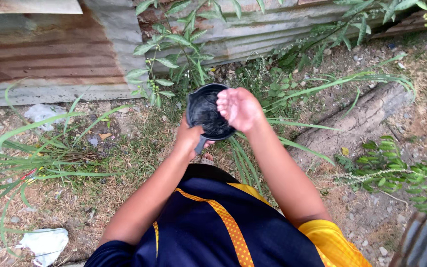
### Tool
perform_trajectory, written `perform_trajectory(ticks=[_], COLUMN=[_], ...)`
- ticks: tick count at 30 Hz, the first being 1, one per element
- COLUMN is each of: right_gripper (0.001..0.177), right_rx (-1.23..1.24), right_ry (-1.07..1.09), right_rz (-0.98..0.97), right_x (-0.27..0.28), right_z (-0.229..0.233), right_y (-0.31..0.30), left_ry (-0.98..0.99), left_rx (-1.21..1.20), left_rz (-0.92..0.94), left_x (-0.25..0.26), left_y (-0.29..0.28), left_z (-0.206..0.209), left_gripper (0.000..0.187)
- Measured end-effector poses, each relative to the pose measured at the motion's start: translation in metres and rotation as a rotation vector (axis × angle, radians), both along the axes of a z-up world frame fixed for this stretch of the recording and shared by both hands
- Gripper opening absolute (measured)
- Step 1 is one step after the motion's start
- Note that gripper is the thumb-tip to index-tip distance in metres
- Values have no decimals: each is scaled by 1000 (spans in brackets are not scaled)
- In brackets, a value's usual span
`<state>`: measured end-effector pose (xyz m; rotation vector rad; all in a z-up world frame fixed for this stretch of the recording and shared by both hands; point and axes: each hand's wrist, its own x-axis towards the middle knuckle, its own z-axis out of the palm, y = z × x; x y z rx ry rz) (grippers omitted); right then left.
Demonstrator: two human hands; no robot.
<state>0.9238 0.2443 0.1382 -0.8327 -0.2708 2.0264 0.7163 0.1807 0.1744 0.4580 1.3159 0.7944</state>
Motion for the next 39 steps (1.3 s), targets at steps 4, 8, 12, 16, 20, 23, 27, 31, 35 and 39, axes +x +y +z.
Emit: perform_trajectory(ticks=[4,8,12,16,20,23,27,31,35,39], right_gripper=[37,42,38,38,34,32,29,33,30,22], right_rx=[-52,-197,-341,-198,-22,101,121,-118,-297,-77], right_ry=[-359,-642,-719,-759,-762,-784,-943,-761,-107,3], right_rz=[54,101,20,-49,-122,-68,104,5,-102,-172], right_x=[14,11,12,19,15,1,-22,-34,-20,4], right_z=[54,48,10,12,32,24,-16,-36,-23,5], right_y=[-11,-22,-23,-24,-19,-22,-21,-21,-21,-26], left_ry=[-116,-49,57,32,-25,-40,-61,-20,2,85], left_rx=[42,66,-32,-28,-36,-21,61,-7,11,-21], left_rz=[141,179,186,171,97,21,-40,-127,-115,-82], left_x=[-21,-55,-69,-64,-44,-25,0,12,10,-3], left_y=[-3,-2,-5,-3,-2,-3,-3,-2,-5,-4], left_z=[-20,-34,-41,-36,-26,-9,7,14,17,18], left_gripper=[74,74,74,69,77,82,91,99,94,92])
